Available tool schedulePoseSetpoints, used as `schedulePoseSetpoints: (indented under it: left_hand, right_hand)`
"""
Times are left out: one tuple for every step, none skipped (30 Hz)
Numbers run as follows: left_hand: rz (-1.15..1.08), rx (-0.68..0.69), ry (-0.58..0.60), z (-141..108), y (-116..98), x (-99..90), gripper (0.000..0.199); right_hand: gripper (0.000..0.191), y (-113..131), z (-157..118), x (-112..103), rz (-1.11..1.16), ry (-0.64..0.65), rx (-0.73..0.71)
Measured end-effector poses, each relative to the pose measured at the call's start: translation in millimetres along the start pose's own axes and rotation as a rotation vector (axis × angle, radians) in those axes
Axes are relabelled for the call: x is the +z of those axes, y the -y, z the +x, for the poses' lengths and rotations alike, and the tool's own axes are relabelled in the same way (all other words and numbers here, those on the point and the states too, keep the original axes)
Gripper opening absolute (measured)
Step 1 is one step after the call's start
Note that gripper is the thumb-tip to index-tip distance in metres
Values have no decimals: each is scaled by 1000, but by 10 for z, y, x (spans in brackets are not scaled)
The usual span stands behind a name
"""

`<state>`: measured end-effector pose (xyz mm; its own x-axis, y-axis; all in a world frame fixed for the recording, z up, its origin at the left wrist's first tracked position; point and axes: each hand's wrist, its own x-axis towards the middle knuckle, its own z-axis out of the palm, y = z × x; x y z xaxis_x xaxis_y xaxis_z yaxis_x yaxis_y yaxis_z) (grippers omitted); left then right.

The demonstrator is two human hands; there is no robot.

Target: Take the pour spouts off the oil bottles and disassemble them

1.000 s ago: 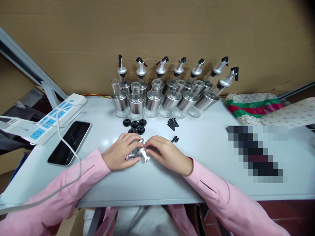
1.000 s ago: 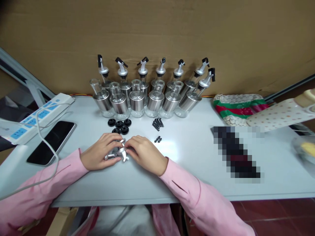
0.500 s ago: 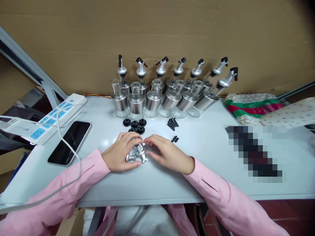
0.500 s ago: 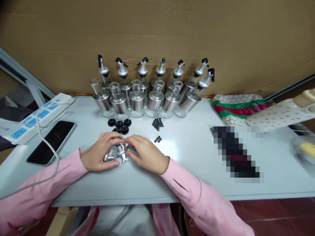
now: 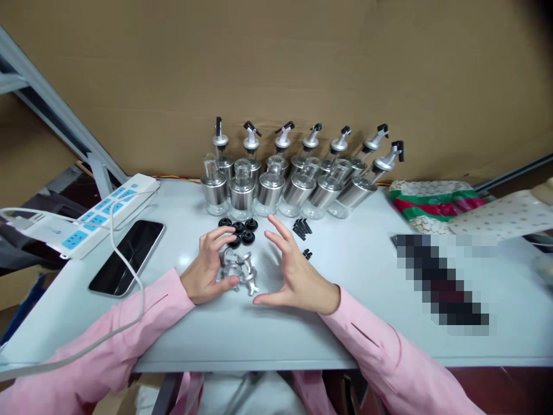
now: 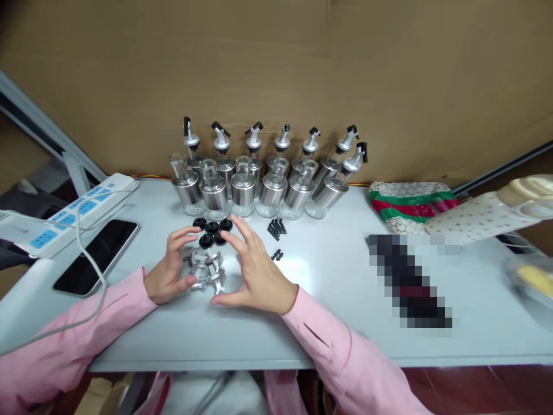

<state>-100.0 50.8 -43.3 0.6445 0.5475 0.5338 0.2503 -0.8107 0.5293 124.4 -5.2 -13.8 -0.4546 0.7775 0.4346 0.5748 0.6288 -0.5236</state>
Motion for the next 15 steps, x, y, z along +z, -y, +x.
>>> schedulePoseSetpoints:
  left_hand:
    - [-11,-29,-12,-8,12,5,55]
    - [-19,-50,-27,-16,24,9,53]
    - [-21,-67,-49,-24,34,13,50]
    - [-18,-78,-75,-31,43,17,48]
    - [-10,-87,-108,-35,50,19,45]
    - [0,-95,-143,-37,55,20,42]
    - [8,-101,-173,-36,59,20,40]
    - [14,-107,-193,-34,62,19,39]
    - [16,-110,-200,-31,65,18,39]
    - [13,-111,-192,-28,69,16,39]
    - [6,-110,-176,-25,73,16,40]
    - [-2,-109,-156,-24,78,17,42]
    - [-11,-110,-140,-23,84,19,44]
    - [-21,-114,-133,-23,90,22,46]
    - [-33,-121,-132,-24,96,26,48]
  right_hand:
    - [103,1,0,-3,-12,-13,-5]
    - [100,3,3,-8,-27,-41,-14]
    - [94,7,9,-15,-46,-86,-25]
    - [85,12,19,-26,-67,-154,-31]
    - [73,18,33,-43,-85,-240,-24]
    - [61,23,51,-64,-97,-341,0]
    - [52,28,73,-92,-101,-445,38]
    - [46,32,100,-124,-98,-535,79]
    - [41,34,131,-159,-88,-604,117]
    - [36,35,167,-194,-70,-640,139]
    - [30,33,210,-224,-42,-634,144]
    - [25,29,259,-245,-1,-583,137]
    - [21,22,315,-252,58,-492,128]
    - [19,12,378,-245,132,-381,122]
    - [19,-3,447,-221,212,-256,124]
